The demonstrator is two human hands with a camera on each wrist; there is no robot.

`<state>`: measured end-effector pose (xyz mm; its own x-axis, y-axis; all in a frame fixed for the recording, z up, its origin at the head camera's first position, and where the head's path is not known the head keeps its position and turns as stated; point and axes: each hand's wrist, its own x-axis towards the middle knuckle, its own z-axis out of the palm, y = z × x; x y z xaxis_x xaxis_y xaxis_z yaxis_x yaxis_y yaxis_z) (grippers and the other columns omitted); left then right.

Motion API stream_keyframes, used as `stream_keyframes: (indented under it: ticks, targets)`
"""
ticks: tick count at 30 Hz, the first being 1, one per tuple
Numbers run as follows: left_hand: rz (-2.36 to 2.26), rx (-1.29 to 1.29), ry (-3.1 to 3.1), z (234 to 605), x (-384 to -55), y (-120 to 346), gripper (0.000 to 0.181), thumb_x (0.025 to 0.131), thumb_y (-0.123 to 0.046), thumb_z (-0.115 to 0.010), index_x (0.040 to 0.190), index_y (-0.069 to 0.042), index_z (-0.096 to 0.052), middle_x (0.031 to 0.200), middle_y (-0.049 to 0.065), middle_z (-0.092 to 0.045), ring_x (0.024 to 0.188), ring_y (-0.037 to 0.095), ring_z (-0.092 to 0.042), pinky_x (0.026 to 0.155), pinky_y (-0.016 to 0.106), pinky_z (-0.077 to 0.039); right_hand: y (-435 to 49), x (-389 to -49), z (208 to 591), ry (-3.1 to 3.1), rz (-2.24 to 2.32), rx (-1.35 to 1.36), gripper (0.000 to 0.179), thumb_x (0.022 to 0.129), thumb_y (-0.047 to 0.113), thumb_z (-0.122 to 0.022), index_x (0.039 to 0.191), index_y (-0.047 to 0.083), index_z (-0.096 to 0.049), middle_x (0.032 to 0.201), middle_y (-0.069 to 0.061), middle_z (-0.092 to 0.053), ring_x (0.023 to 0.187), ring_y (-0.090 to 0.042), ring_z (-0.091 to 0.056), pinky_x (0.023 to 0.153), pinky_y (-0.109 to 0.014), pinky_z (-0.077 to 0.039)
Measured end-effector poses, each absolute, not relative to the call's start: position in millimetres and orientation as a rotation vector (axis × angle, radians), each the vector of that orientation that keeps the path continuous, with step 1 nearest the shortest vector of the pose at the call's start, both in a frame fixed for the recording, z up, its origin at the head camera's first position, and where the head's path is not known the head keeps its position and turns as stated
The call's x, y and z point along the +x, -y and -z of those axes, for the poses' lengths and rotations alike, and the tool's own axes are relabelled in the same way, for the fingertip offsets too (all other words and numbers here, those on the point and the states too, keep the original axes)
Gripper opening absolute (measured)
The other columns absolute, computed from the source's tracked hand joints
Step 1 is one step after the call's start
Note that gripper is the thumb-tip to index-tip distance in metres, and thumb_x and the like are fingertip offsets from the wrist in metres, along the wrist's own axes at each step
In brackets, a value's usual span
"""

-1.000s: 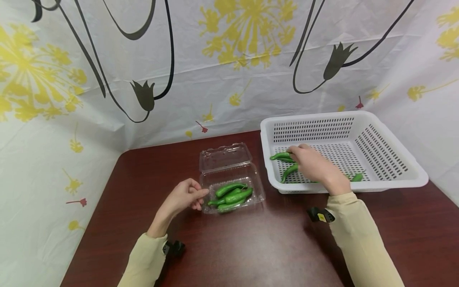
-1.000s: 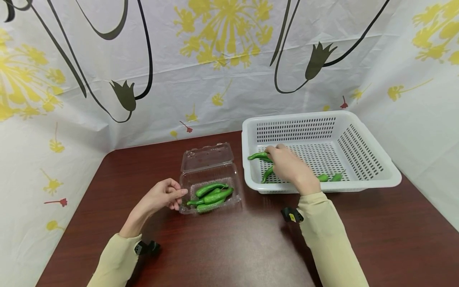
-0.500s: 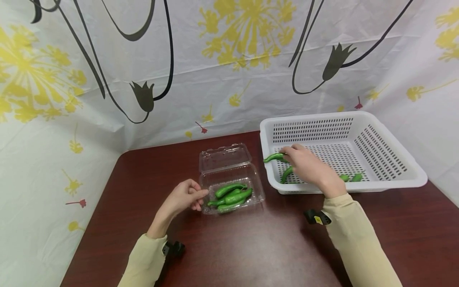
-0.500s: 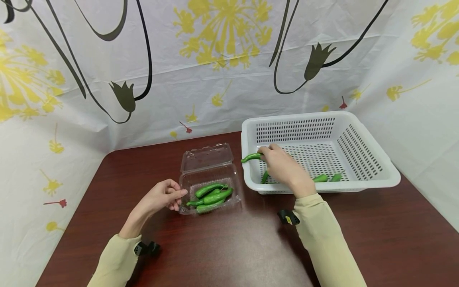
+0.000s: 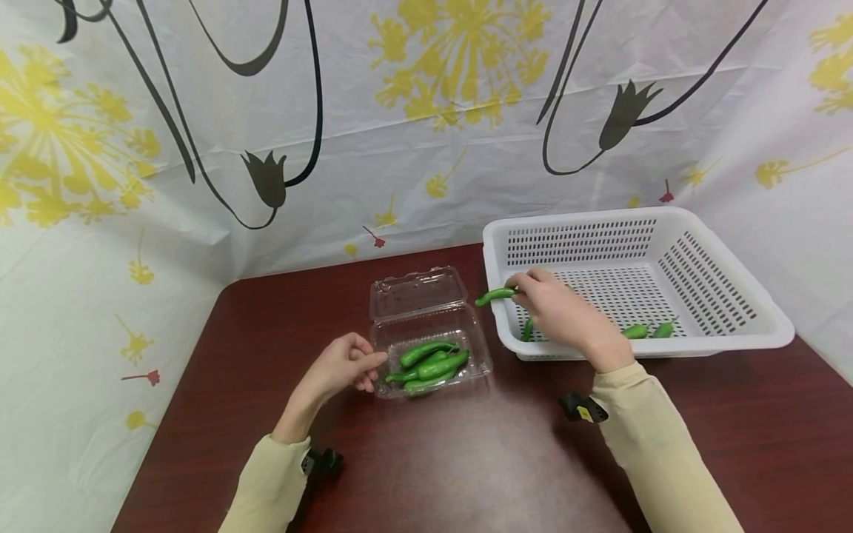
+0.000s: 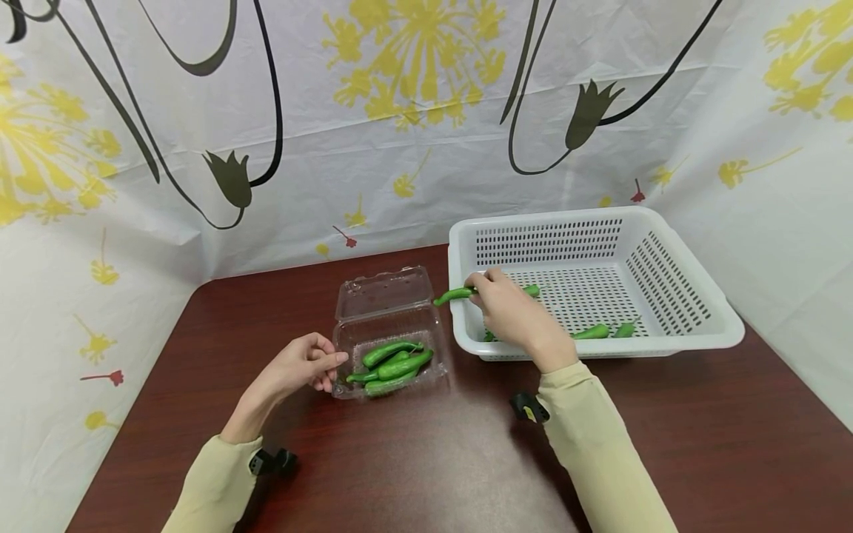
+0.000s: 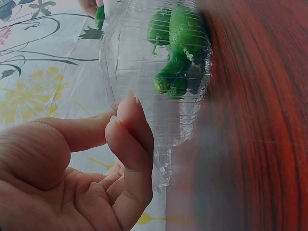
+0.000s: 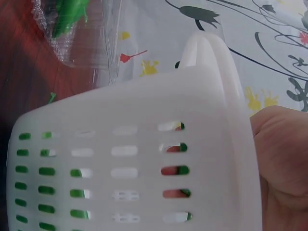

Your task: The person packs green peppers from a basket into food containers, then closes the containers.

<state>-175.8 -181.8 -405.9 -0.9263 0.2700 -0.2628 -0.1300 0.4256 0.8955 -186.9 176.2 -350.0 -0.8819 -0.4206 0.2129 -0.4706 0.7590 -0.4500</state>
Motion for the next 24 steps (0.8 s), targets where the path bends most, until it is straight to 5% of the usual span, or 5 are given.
stream_keyframes:
  ticks: [24]
  targets:
    - [-1.503, 0.112, -2.319, 405, -175, 182, 0.026, 0.099, -0.015, -0.068, 0.104, 0.004, -0.051, 0.072, 0.011, -0.064, 0.055, 0.015, -0.062, 0.058, 0.032, -0.056, -155, -184, 357, 2.691, -0.763, 0.798, 0.015, 0.100, 0.001, -0.058, 0.115, -0.001, -0.061, 0.103, -0.016, -0.055, 0.092, -0.030, -0.056, 0.083, -0.048, -0.052]
